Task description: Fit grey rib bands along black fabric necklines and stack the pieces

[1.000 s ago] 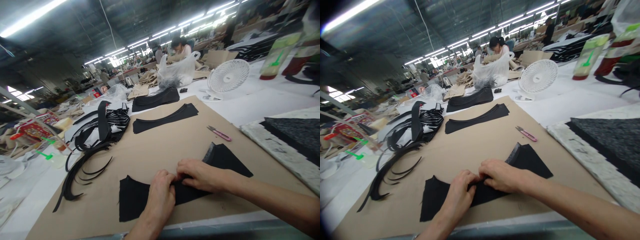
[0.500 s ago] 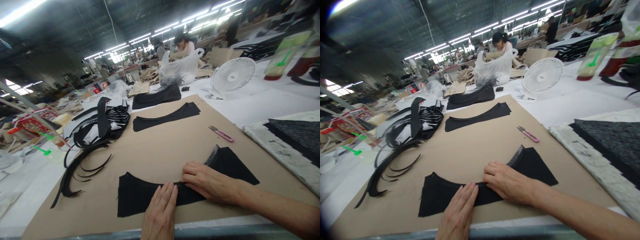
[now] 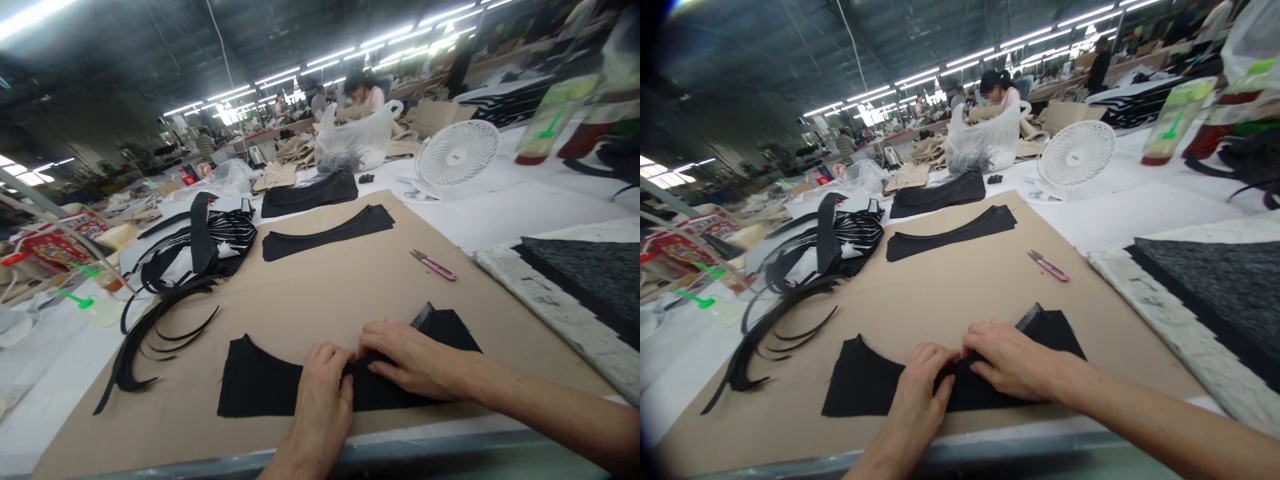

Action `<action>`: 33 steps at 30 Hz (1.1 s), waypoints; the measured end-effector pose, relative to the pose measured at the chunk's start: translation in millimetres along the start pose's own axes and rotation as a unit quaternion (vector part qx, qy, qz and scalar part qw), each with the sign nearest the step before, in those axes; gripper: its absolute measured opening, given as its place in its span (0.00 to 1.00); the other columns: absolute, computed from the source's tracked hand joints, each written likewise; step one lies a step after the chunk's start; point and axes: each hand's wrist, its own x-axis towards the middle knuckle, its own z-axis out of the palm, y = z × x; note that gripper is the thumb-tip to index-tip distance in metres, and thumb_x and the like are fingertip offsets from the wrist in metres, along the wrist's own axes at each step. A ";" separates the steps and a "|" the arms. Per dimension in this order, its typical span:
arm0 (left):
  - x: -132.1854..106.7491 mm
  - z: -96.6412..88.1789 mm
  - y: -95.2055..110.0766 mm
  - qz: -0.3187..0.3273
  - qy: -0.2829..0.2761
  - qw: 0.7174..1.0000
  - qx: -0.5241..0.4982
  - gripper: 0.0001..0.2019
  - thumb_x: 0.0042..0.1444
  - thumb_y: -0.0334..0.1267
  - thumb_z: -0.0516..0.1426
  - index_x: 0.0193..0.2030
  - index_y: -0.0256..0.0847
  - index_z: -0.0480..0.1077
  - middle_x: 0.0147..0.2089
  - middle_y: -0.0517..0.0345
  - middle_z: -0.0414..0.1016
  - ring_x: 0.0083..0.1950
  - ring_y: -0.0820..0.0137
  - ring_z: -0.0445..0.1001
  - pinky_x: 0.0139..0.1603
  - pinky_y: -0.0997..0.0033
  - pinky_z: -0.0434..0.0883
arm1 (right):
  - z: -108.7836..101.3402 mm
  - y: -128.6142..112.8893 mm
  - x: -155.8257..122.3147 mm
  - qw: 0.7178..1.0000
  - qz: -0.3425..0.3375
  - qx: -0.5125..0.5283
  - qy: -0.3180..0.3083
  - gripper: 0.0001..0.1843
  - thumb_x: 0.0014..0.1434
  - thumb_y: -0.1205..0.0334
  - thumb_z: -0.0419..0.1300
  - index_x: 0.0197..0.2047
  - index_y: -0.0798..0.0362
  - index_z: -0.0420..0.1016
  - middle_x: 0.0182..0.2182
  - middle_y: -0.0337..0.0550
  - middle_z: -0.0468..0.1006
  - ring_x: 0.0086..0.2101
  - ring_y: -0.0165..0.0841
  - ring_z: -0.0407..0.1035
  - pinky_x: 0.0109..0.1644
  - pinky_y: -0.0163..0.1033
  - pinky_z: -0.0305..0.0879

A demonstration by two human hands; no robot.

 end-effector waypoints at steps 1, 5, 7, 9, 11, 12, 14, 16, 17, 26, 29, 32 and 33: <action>2.5 1.2 2.5 -0.005 -0.006 1.000 -0.010 0.20 0.50 0.17 0.52 0.44 0.43 0.73 0.42 0.58 0.73 0.47 0.64 0.68 0.50 0.60 0.69 | 0.1 1.0 -0.8 1.000 -0.002 0.000 0.002 0.07 0.60 0.71 0.57 0.41 0.52 0.70 0.38 0.41 0.71 0.42 0.36 0.66 0.48 0.43 0.60; 7.7 0.7 4.7 -0.016 -0.016 1.000 -0.018 0.21 0.49 0.16 0.51 0.41 0.43 0.74 0.40 0.59 0.73 0.46 0.65 0.69 0.48 0.62 0.69 | 2.2 6.2 -5.3 1.000 -0.013 0.017 0.017 0.09 0.59 0.73 0.57 0.40 0.51 0.71 0.38 0.40 0.71 0.42 0.35 0.66 0.47 0.41 0.60; 7.7 0.8 4.5 -0.011 -0.018 1.000 -0.003 0.21 0.50 0.16 0.51 0.40 0.45 0.75 0.38 0.59 0.73 0.44 0.65 0.70 0.47 0.63 0.70 | 3.0 8.0 -7.2 0.999 -0.023 0.022 0.023 0.09 0.60 0.73 0.56 0.41 0.51 0.72 0.38 0.40 0.71 0.42 0.35 0.66 0.47 0.40 0.60; 4.9 3.9 3.4 0.009 -0.011 0.999 0.031 0.19 0.54 0.19 0.50 0.40 0.45 0.75 0.37 0.58 0.72 0.42 0.65 0.70 0.44 0.64 0.71 | 3.6 9.0 -9.2 0.999 -0.039 0.015 0.026 0.10 0.62 0.73 0.55 0.42 0.51 0.72 0.39 0.41 0.71 0.42 0.34 0.65 0.47 0.39 0.60; -2.2 10.5 -0.2 0.051 0.008 0.995 0.089 0.17 0.57 0.22 0.48 0.42 0.42 0.75 0.36 0.56 0.73 0.40 0.65 0.70 0.41 0.64 0.72 | 4.9 9.5 -11.9 0.998 -0.060 -0.006 0.033 0.10 0.64 0.72 0.52 0.43 0.52 0.73 0.39 0.43 0.71 0.41 0.34 0.65 0.46 0.40 0.60; -7.3 14.7 -3.2 0.087 0.025 0.988 0.126 0.17 0.58 0.22 0.48 0.45 0.40 0.74 0.38 0.54 0.73 0.40 0.64 0.71 0.41 0.63 0.72 | 5.9 9.9 -13.6 0.996 -0.072 -0.021 0.038 0.11 0.65 0.72 0.51 0.43 0.52 0.73 0.39 0.44 0.71 0.41 0.35 0.64 0.46 0.40 0.60; -19.7 23.5 -11.5 0.175 0.073 0.961 0.203 0.20 0.57 0.22 0.46 0.53 0.33 0.70 0.44 0.48 0.75 0.45 0.62 0.72 0.46 0.62 0.73 | 8.5 11.0 -17.4 0.993 -0.096 -0.058 0.047 0.12 0.66 0.71 0.49 0.44 0.54 0.73 0.38 0.46 0.71 0.39 0.35 0.64 0.45 0.41 0.60; -32.6 30.8 -21.1 0.232 0.109 0.931 0.261 0.25 0.55 0.21 0.46 0.60 0.28 0.64 0.54 0.44 0.73 0.55 0.60 0.69 0.53 0.64 0.71 | 11.2 12.4 -20.7 0.987 -0.117 -0.093 0.053 0.13 0.66 0.70 0.48 0.45 0.55 0.73 0.38 0.47 0.72 0.39 0.36 0.63 0.44 0.42 0.59; -38.2 33.4 -25.6 0.239 0.117 0.923 0.278 0.27 0.55 0.21 0.45 0.62 0.28 0.62 0.58 0.45 0.70 0.60 0.61 0.66 0.57 0.65 0.68 | 12.2 13.1 -21.9 0.985 -0.125 -0.106 0.055 0.13 0.66 0.70 0.49 0.46 0.56 0.73 0.38 0.47 0.72 0.39 0.37 0.62 0.44 0.42 0.59; -46.4 20.8 -33.6 0.160 0.101 0.969 0.160 0.25 0.64 0.30 0.48 0.68 0.39 0.53 0.59 0.50 0.71 0.62 0.66 0.66 0.64 0.58 0.63 | 5.7 5.2 -22.5 0.992 -0.081 -0.090 0.038 0.12 0.65 0.70 0.50 0.48 0.53 0.71 0.39 0.46 0.71 0.41 0.37 0.63 0.46 0.44 0.58; -32.3 12.9 -17.9 0.096 0.085 0.986 0.105 0.20 0.62 0.33 0.54 0.60 0.45 0.64 0.53 0.52 0.74 0.56 0.62 0.69 0.56 0.56 0.68 | -2.0 2.3 -23.6 0.997 -0.041 -0.062 0.034 0.11 0.62 0.67 0.56 0.48 0.53 0.69 0.41 0.45 0.71 0.42 0.39 0.64 0.48 0.45 0.58; -11.9 14.4 3.8 0.026 0.050 0.996 0.062 0.20 0.56 0.29 0.57 0.55 0.46 0.68 0.49 0.54 0.73 0.51 0.61 0.70 0.53 0.55 0.68 | -10.6 2.8 -23.8 0.998 -0.019 -0.052 0.023 0.10 0.59 0.65 0.59 0.45 0.53 0.69 0.40 0.44 0.72 0.42 0.39 0.65 0.48 0.44 0.58; -5.3 16.5 10.6 0.012 0.033 0.998 0.044 0.20 0.54 0.26 0.56 0.54 0.45 0.69 0.48 0.54 0.72 0.50 0.61 0.69 0.53 0.55 0.68 | -13.3 3.8 -23.6 0.998 -0.013 -0.052 0.015 0.09 0.58 0.65 0.60 0.44 0.53 0.69 0.39 0.44 0.72 0.41 0.39 0.66 0.47 0.44 0.57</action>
